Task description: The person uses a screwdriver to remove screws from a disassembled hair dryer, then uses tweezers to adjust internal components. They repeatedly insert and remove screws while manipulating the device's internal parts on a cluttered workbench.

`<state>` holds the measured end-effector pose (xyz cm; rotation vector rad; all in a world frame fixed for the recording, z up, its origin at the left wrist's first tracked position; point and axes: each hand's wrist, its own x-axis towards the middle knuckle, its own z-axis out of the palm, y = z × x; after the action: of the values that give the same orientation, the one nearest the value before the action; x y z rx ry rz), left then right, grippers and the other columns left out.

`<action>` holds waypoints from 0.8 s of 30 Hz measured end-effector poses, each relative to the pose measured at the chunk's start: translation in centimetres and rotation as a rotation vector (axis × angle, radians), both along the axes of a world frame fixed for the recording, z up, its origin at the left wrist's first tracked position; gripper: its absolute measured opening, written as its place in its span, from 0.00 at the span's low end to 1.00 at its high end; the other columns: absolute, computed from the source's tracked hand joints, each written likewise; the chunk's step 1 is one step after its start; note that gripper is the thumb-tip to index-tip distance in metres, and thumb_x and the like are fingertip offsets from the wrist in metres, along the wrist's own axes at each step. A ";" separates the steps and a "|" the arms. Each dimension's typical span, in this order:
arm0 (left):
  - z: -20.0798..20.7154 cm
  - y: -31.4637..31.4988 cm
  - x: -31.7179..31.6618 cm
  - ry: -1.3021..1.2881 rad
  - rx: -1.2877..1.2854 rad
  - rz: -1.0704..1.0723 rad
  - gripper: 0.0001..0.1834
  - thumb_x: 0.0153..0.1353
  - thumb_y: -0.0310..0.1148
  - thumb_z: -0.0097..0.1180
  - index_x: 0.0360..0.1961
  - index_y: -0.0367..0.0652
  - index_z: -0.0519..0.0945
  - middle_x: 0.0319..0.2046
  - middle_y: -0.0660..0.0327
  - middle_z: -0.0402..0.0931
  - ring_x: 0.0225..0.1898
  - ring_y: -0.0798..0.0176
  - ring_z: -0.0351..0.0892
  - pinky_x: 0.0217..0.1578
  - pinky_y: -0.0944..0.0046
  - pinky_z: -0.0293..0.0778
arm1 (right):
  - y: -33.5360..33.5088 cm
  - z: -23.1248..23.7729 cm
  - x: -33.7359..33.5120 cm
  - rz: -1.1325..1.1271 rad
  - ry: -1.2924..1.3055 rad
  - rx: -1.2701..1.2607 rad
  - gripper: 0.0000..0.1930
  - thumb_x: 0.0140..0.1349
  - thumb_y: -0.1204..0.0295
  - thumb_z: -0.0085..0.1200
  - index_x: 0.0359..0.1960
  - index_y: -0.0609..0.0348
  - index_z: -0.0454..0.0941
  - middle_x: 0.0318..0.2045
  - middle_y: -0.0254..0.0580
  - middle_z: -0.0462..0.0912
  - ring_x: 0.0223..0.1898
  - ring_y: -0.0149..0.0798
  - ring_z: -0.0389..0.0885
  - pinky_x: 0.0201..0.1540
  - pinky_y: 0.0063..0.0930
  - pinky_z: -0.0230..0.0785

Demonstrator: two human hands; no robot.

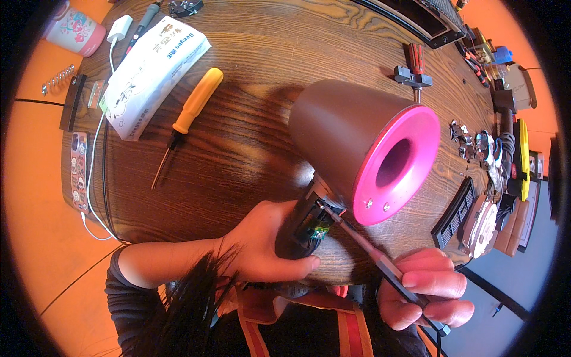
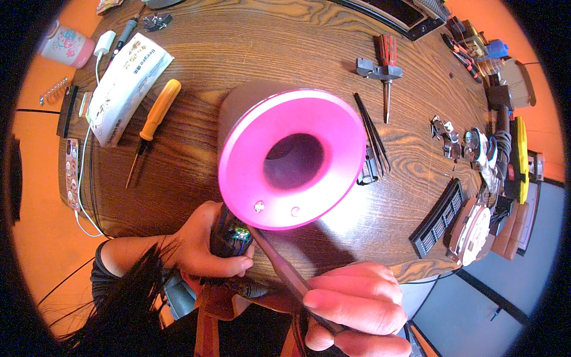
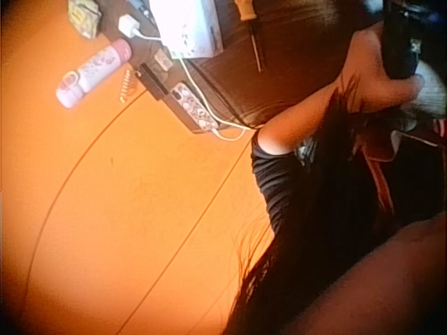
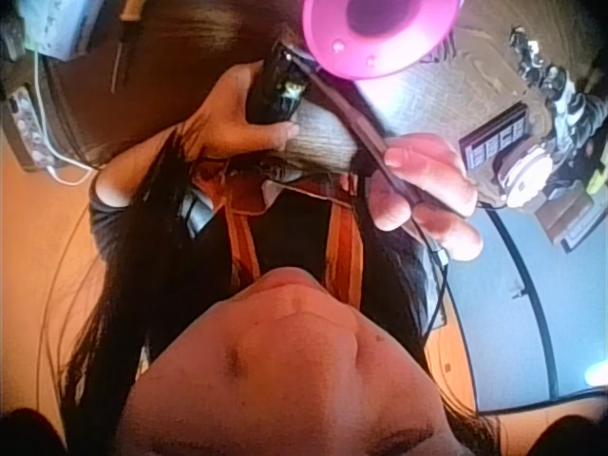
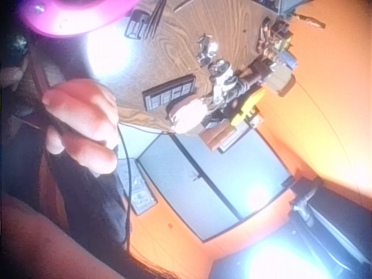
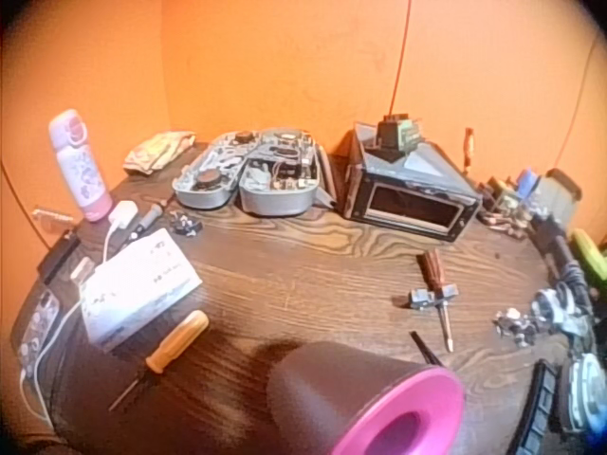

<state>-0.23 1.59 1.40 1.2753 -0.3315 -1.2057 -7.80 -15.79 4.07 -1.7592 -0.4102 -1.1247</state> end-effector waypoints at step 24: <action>-0.2 -0.4 0.6 0.215 -0.072 0.089 0.15 0.44 0.31 0.63 0.32 0.39 0.72 0.27 0.63 0.74 0.31 0.70 0.73 0.36 0.67 0.70 | -0.3 1.9 -0.3 -0.070 0.196 0.474 0.24 0.50 0.64 0.60 0.30 0.52 0.51 0.17 0.45 0.72 0.12 0.34 0.69 0.13 0.26 0.66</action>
<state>0.40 1.16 1.22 1.0768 -0.1584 -1.2312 -8.06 -16.12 5.97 -1.4499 0.0399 -0.9883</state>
